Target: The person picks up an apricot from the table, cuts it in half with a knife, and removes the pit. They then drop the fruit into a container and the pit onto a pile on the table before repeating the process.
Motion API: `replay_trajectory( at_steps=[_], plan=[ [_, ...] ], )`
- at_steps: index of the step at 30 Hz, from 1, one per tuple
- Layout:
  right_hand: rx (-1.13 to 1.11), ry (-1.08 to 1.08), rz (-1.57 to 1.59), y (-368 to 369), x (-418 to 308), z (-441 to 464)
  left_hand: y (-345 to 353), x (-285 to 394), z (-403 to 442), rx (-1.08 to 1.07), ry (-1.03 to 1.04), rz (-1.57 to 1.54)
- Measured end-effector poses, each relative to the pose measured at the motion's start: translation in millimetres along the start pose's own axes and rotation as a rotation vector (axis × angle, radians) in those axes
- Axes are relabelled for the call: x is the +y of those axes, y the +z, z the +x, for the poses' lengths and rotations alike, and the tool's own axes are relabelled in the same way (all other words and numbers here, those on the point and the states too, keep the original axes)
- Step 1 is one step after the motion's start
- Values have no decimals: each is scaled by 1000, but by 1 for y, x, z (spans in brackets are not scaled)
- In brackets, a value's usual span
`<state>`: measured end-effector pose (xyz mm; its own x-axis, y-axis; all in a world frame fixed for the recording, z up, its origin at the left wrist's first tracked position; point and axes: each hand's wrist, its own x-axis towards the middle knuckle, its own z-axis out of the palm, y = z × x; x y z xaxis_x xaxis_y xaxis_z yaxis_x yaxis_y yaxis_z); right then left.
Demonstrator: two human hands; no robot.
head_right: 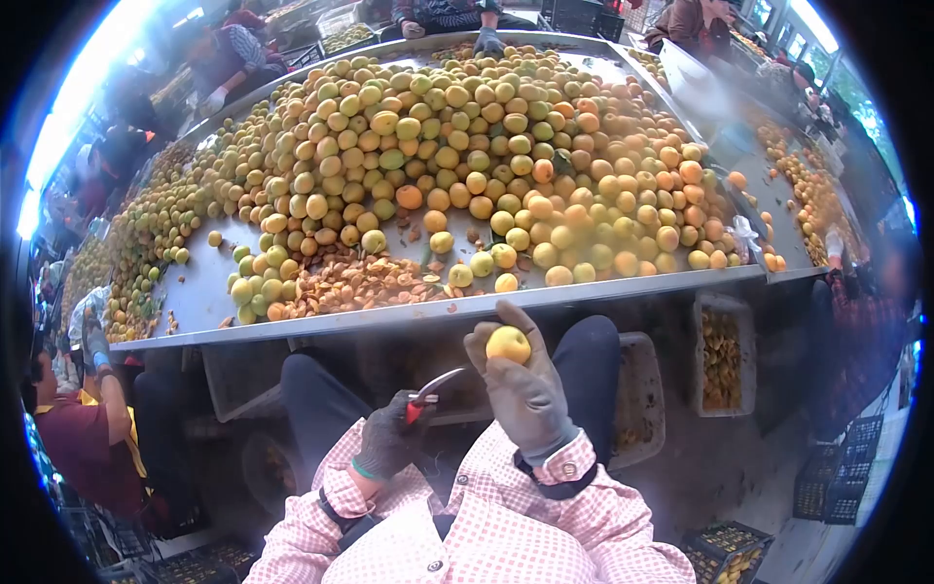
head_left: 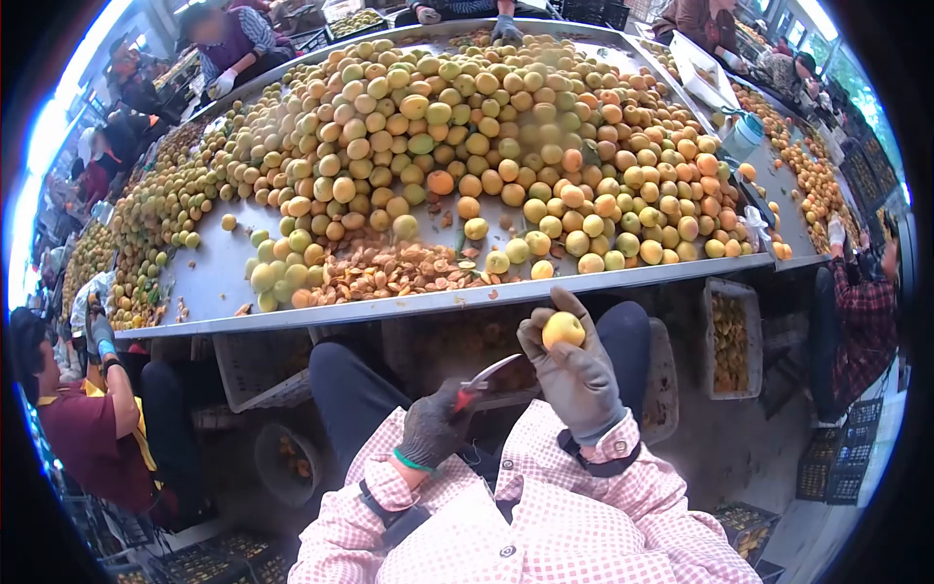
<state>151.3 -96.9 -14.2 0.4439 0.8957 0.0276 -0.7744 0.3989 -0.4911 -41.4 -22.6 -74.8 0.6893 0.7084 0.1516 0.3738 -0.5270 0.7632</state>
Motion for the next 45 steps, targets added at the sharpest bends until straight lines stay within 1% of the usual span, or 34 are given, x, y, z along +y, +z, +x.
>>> replay_trajectory(
  at_steps=[1, 3, 4, 5, 7, 8, 9, 10, 11, 12, 13, 14, 15, 16, 17, 19, 20, 22, 26, 28, 32, 34, 38, 40, 41, 43, 44, 45],
  plan=[
    [4, -10, -2, 1, -11, 0, -2, 3, 1, -6, 8, -3],
    [16, 229, -8, 5, -27, -3, -9, 12, -1, 46, -96, -118],
    [38, 251, -173, 9, -30, -5, -11, 12, 3, 44, -48, -170],
    [37, 250, -175, 5, -29, -5, -12, 15, 5, 45, -46, -171],
    [-169, -151, -1436, -4, -27, -7, -16, 28, 9, -104, -251, -463],
    [-71, -100, -1335, -1, -25, -10, -16, 34, 11, -105, -247, -464],
    [-71, -103, -1335, 3, -24, -11, -16, 40, 12, -160, -303, -636],
    [32, 127, -1057, 7, -24, -12, -16, 44, 13, -216, -362, -807],
    [129, 344, -767, 14, -24, -14, -15, 47, 13, -217, -362, -805],
    [127, 325, -699, 30, -22, -16, -15, 50, 14, -232, -320, -705],
    [127, 325, -699, 30, -18, -17, -15, 51, 15, -246, -278, -605],
    [70, 266, -648, 28, -14, -19, -14, 50, 14, -246, -278, -604],
    [15, 209, -595, 26, -12, -20, -14, 48, 12, -199, -165, -412],
    [33, 264, -481, 28, -14, -22, -15, 50, 12, -150, -53, -221],
    [33, 265, -479, 24, -13, -23, -17, 53, 13, -150, -54, -220],
    [-85, 190, -414, 13, -8, -24, -24, 63, 14, -165, -50, -122],
    [-86, 192, -412, 14, -8, -25, -25, 64, 13, -165, -53, -120],
    [-17, 189, -404, 20, -8, -27, -25, 65, 13, -186, -40, -66],
    [-11, 118, -392, 23, -2, -29, -25, 63, 11, -155, 33, -9],
    [-39, 65, -378, 24, 0, -30, -27, 62, 12, -122, 84, 72],
    [-52, 50, -337, 26, 5, -32, -23, 61, 11, -69, 73, 92],
    [-48, -7, -348, 27, 9, -32, -24, 62, 14, -76, 92, 175],
    [27, 45, -306, 38, 9, -30, -18, 56, 23, -26, 163, 114],
    [70, 19, -383, 39, 11, -29, -16, 56, 27, -111, 118, 153],
    [67, 15, -385, 39, 10, -27, -16, 57, 30, -108, 123, 153],
    [70, 94, -465, 36, 4, -21, -15, 58, 32, -109, 116, 156],
    [32, 86, -580, 21, 6, -15, -14, 55, 31, -107, 115, 156],
    [28, 84, -582, 7, 4, -11, -12, 49, 32, -111, 80, 183]
  ],
)
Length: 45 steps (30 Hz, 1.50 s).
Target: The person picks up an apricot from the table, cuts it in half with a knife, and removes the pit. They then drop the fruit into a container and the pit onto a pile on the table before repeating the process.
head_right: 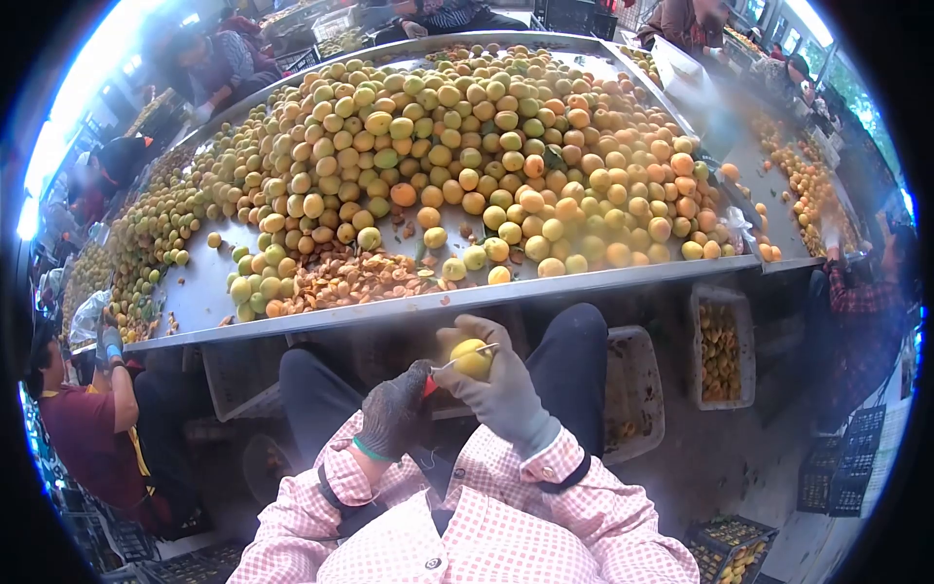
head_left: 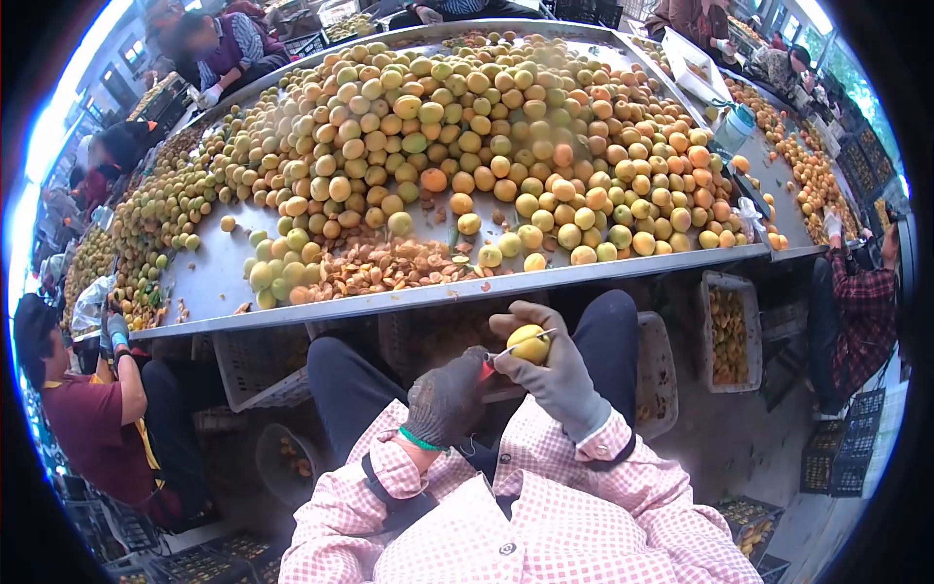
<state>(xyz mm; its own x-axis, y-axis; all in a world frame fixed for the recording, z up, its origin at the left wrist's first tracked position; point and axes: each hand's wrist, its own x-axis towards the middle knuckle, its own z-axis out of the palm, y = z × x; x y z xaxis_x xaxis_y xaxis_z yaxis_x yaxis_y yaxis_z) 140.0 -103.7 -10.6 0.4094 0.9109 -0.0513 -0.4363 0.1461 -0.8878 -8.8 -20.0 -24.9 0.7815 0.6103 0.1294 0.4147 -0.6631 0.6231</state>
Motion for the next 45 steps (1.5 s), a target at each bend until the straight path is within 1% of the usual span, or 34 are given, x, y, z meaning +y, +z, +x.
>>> replay_trajectory(
  at_steps=[2, 3, 4, 6, 8, 10, 12, 14, 15, 16, 17, 18, 19, 20, 21, 22, 23, 24, 25, 26, 28, 30, 32, 33, 34, 36, 37, 38, 40, 41, 42, 43, 44, 45],
  plan=[
    [-116, -116, -716, -12, -2, 10, -1, -1, 4, 0, -26, 29],
    [-80, -64, -420, -7, 2, 5, 0, 3, 2, -10, -54, 17],
    [-83, -58, -421, 1, 3, 0, 1, 6, -1, -26, -85, 2],
    [45, -6, 242, 15, 4, -3, 3, 11, -3, -5, -95, -23],
    [45, -51, 275, 25, 3, -1, 3, 14, -3, 27, -100, -40],
    [69, -62, 410, 30, 8, -2, 3, 18, -8, 3, -191, -50],
    [101, -73, 407, 32, 14, 1, 11, 14, -11, 4, -214, -86],
    [166, -221, 542, 26, 24, 12, 21, 7, -21, 4, -242, -126],
    [173, -269, 530, 22, 22, 17, 26, 3, -28, -8, -224, -125],
    [145, -246, 525, 16, 17, 21, 32, -2, -35, -23, -203, -124],
    [186, -186, 556, 11, 15, 23, 47, -15, -42, -20, -199, -125],
    [228, -130, 586, 4, 14, 26, 67, -32, -46, 145, -168, -402],
    [233, -136, 588, -6, 13, 24, 76, -42, -49, 303, -136, -680],
    [154, -49, 440, -18, 11, 21, 57, -31, -43, 297, -136, -682],
    [69, 41, 289, -26, 8, 19, 36, -22, -37, 258, -276, -964],
    [67, 43, 287, -28, 7, 16, 15, -10, -28, 216, -418, -1244],
    [-13, 139, 344, -28, 5, 13, 4, -5, -21, 214, -461, -1277],
    [-95, 234, 401, -26, 2, 11, -4, -2, -16, 218, -462, -1276],
    [-24, 240, 294, -16, -4, 6, -12, 0, -12, 145, -463, -1260],
    [-22, 241, 296, -10, -7, 4, -16, 2, -8, 69, -463, -1242],
    [95, 323, 426, -5, -9, 2, -20, 5, 1, 23, -460, -1218],
    [58, 339, 494, -13, 7, -2, -18, 9, 7, 32, -165, -928],
    [-26, 307, 512, -13, 22, -5, -12, 5, 10, -16, -137, -856],
    [-90, 372, 736, -15, 27, -6, -10, 3, 11, -57, -111, -780],
    [-90, 374, 735, -7, 21, -7, -13, 5, 12, -56, -113, -781],
    [-79, 145, 265, 14, 6, -12, -22, 11, 15, -56, 63, -474],
    [-54, 70, 83, 14, 13, -17, -23, 11, 16, -90, 70, -420],
    [-53, 72, 84, 13, 14, -19, -26, 13, 17, -91, 68, -421],
    [3, -266, -768, 13, 15, -19, -33, 18, 19, -221, 6, -361],
    [126, -556, -1090, 13, 22, -15, -31, 17, 18, -221, 5, -361],
    [125, -555, -1089, 18, 23, -13, -24, 14, 17, -142, 50, -383],
    [242, -296, -538, 28, 21, -11, -18, 12, 16, -62, 94, -402],
    [337, -30, 15, 38, 17, -9, -10, 10, 13, -60, 90, -402],
    [379, -69, 29, 47, 13, -6, 0, 10, 9, 29, 72, -573]
  ],
)
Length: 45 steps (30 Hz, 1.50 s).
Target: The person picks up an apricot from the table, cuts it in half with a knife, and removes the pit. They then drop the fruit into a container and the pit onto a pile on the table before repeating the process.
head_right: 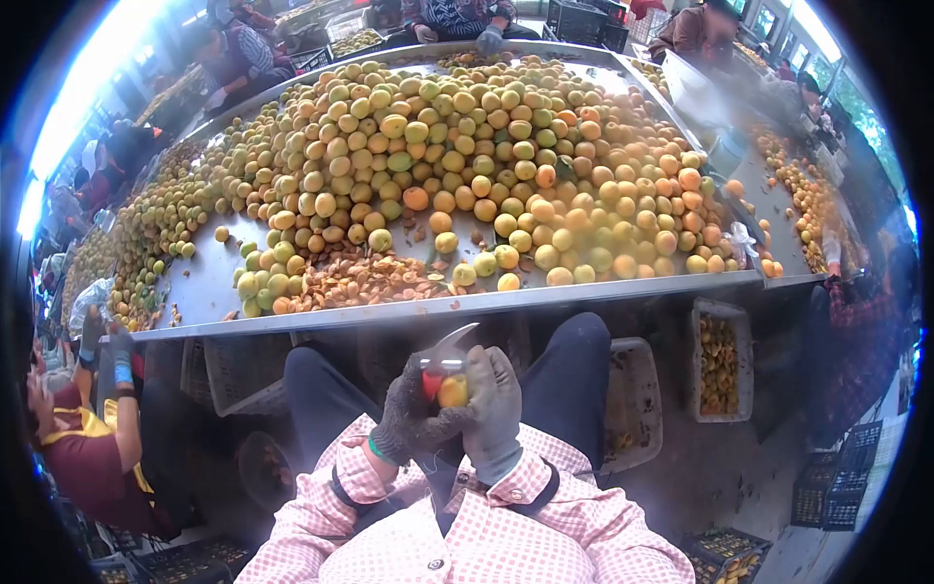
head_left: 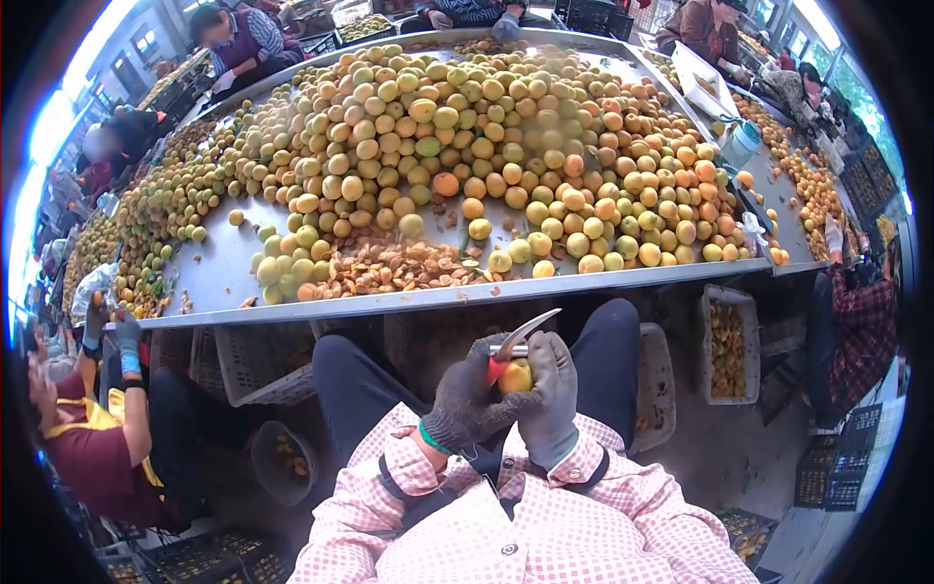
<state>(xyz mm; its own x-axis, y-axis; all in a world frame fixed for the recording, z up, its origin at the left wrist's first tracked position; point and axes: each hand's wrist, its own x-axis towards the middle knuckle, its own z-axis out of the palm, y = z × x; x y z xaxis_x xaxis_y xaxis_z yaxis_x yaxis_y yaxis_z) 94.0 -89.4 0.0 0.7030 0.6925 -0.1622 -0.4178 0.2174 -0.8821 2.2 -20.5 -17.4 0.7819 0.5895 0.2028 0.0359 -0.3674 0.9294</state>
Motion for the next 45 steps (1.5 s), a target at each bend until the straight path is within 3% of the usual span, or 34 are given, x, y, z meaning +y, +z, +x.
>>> replay_trajectory(
  at_steps=[1, 3, 5, 7, 12, 14, 15, 16, 17, 19, 20, 21, 23, 24, 27, 29, 30, 32, 33, 36, 37, 39, 40, 41, 43, 45],
  plan=[
    [1, 0, 1, 2, 2, -1, 4, 2, 0, 97, 8, -169],
    [-57, -243, -12, 1, 8, -5, 8, 10, -5, 116, 10, -251],
    [-45, -328, -91, -1, 10, -3, 10, 18, -8, 170, -114, -501],
    [-54, -812, -455, -1, 6, 3, 10, 23, -8, 187, -163, -573],
    [-191, -875, -676, -7, 0, 20, 15, 24, -7, 251, -346, -795],
    [-219, -785, -638, -15, 12, 32, 15, 27, -2, 280, -620, -1262],
    [-230, -689, -604, -18, 18, 35, 13, 20, -2, 281, -612, -1261],
    [-226, -292, -289, -13, 19, 33, 11, 11, -1, 225, -478, -888],
    [-227, -294, -290, -12, 16, 29, 9, 4, -2, 169, -346, -519],
    [-147, 28, -309, -8, 2, 22, -4, 2, 3, 183, -247, -344],
    [-182, 109, -232, -13, 3, 22, -16, 8, 7, 149, -93, -118],
    [-186, 108, -229, -14, 0, 21, -24, 12, 9, 115, 58, 109],
    [-373, -567, -854, -13, -6, 13, -25, 12, 8, 49, 71, 74],
    [-228, -147, -225, -3, 4, 8, -23, 16, 8, 50, 130, 107],
    [-28, -96, -13, 8, 3, -1, -6, 7, 1, 80, 219, -18],
    [-37, -208, -25, 12, -1, -6, 5, 14, -6, 209, 132, -393],
    [-64, -375, -131, 12, -3, -5, 12, 16, -9, 212, 130, -393],
    [-95, -671, -322, 12, -2, 2, 22, 20, -15, 370, -121, -661],
    [-97, -669, -324, 10, -1, 7, 21, 22, -15, 373, -123, -662],
    [-214, -853, -548, 0, -3, 21, 16, 35, -9, 332, -564, -1018],
    [-223, -850, -546, -3, -4, 25, 12, 35, -8, 342, -563, -1019],
    [-346, -905, -657, -9, -3, 33, 4, 33, -10, 190, -707, -1384],
    [-424, -1000, -700, -11, -3, 37, 10, 28, -7, 155, -651, -1020],
    [-435, -1002, -699, -10, -1, 38, 11, 25, -7, 165, -645, -1025],
    [-334, -805, -592, -7, 7, 38, 8, 27, -6, 154, -837, -1352],
    [-275, -705, -510, -6, 19, 39, 3, 38, 11, 225, -870, -1358]
  ],
)
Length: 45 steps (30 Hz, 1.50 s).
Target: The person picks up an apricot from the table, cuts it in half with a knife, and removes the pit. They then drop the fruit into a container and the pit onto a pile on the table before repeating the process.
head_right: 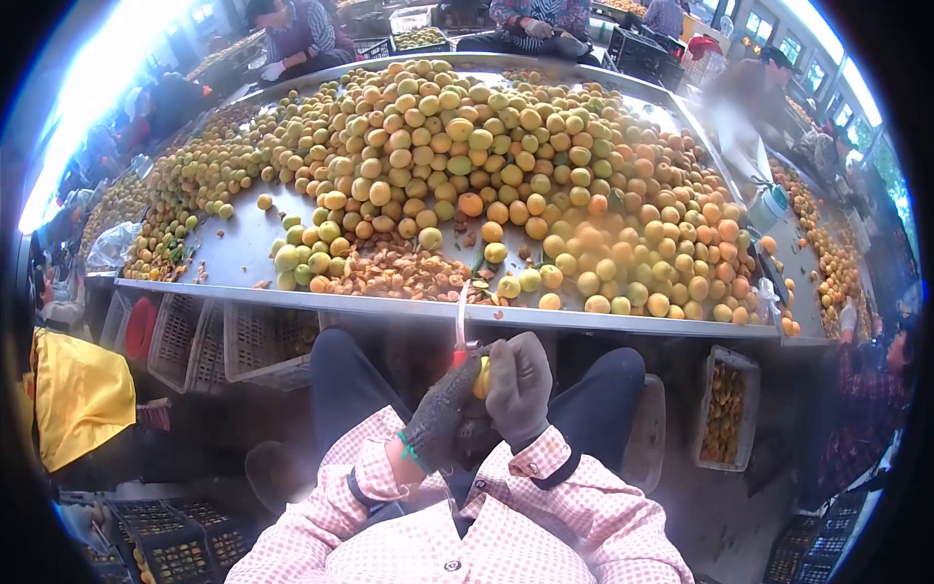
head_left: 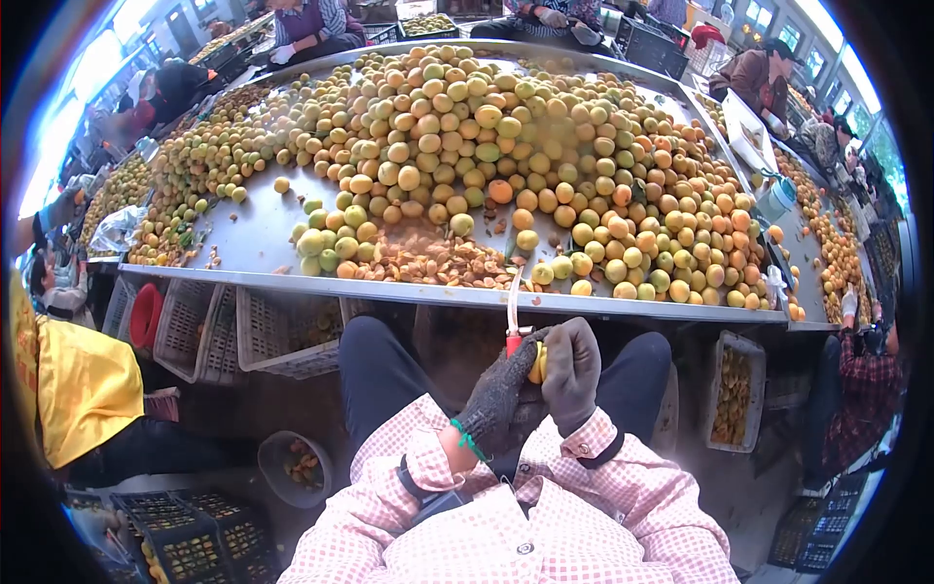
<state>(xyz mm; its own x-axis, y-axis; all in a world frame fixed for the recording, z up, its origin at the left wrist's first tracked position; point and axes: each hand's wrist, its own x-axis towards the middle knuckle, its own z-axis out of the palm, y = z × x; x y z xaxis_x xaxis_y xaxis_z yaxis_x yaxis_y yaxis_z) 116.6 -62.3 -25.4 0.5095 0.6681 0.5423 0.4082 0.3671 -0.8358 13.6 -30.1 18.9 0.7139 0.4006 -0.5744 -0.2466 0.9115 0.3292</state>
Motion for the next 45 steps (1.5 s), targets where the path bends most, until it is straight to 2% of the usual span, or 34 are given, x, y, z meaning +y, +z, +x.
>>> replay_trajectory(
  at_steps=[2, 3, 4, 5, 6, 8, 10, 12, 14, 16, 17, 18, 19, 20, 22, 23, 24, 25, 26, 28, 29, 30, 31, 33, 36, 38, 39, 41, 42, 43, 44, 45],
  plan=[
    [174, 599, 380, 2, 3, 2, -2, 5, 10, 54, -3, -23],
    [195, 704, 461, 0, 11, 2, -22, 5, 25, -46, 26, -8],
    [223, 373, 3, 6, 9, 1, -34, 7, 33, -147, 49, 9],
    [203, 746, 536, -7, 27, -2, -30, 13, 31, -9, 28, -7],
    [167, 1092, 1088, -22, 44, -6, -64, 20, 52, -178, -56, -12],
    [133, 1092, 1108, -31, 32, -1, -109, 15, 93, -9, 791, 1068],
    [89, 1099, 1128, -35, 11, 7, -105, 22, 90, 50, 755, 1088],
    [120, 1229, 1101, -37, -7, 17, -91, 33, 79, 182, 693, 1118],
    [53, 1170, 1069, -47, 8, 2, -71, 43, 65, 311, 636, 1144],
    [-156, 1200, 765, -56, 19, -9, -60, 47, 46, 136, 564, 1056],
    [-327, 1133, 638, -60, 24, -19, -63, 47, 42, 20, 509, 967],
    [-496, 1044, 508, -56, 31, -29, -65, 40, 45, -124, 631, 889],
    [-438, 1240, 733, -44, 28, -35, -35, 42, 22, -217, 724, 923],
    [-382, 1449, 955, -36, 16, -39, -37, 39, 24, -293, 609, 837],
    [-397, 1637, 1130, -23, -18, -38, -32, 35, 16, -427, 448, 838],
    [-426, 1624, 1132, -21, -12, -45, -29, 34, 14, -424, 363, 830],
    [-370, 1608, 1252, -24, -4, -58, -31, 35, 13, -414, 381, 837],
    [-316, 1590, 1370, -23, -3, -55, -32, 38, 13, -498, 387, 771],
    [-342, 1588, 1375, -22, -5, -52, -34, 40, 12, -582, 388, 704],
    [-248, 1661, 1348, -29, -20, -43, -40, 42, 12, -543, 416, 749],
    [-376, 1615, 1342, -28, -26, -34, -42, 41, 12, -542, 382, 710],
    [-389, 1615, 1343, -26, -24, -33, -44, 41, 12, -540, 346, 671],
    [-423, 1551, 1403, -24, -18, -36, -41, 40, 12, -534, 353, 674],
    [-483, 1417, 1517, -22, 0, -46, -32, 32, 13, -683, 429, 640],
    [-546, 1222, 1678, -22, 25, -70, -18, 33, 11, -673, 347, 795],
    [-569, 1083, 1774, -26, 31, -81, -4, 37, 5, -645, 340, 781],
    [-546, 1091, 1772, -24, 13, -72, -2, 37, 4, -603, 383, 716],
    [-128, 1127, 770, -18, -24, -52, -7, 32, 8, -486, 496, 638],
    [-281, 789, 274, -21, -34, -41, -14, 28, 14, -409, 567, 627],
    [-237, 1080, 500, -23, -34, -37, -11, 25, 15, -348, 585, 441],
    [-254, 1034, 551, -27, -26, -42, -5, 26, 17, -280, 604, 266],
    [-280, 1177, 835, -32, -29, -41, -2, 26, 16, -323, 593, 137]
  ],
)
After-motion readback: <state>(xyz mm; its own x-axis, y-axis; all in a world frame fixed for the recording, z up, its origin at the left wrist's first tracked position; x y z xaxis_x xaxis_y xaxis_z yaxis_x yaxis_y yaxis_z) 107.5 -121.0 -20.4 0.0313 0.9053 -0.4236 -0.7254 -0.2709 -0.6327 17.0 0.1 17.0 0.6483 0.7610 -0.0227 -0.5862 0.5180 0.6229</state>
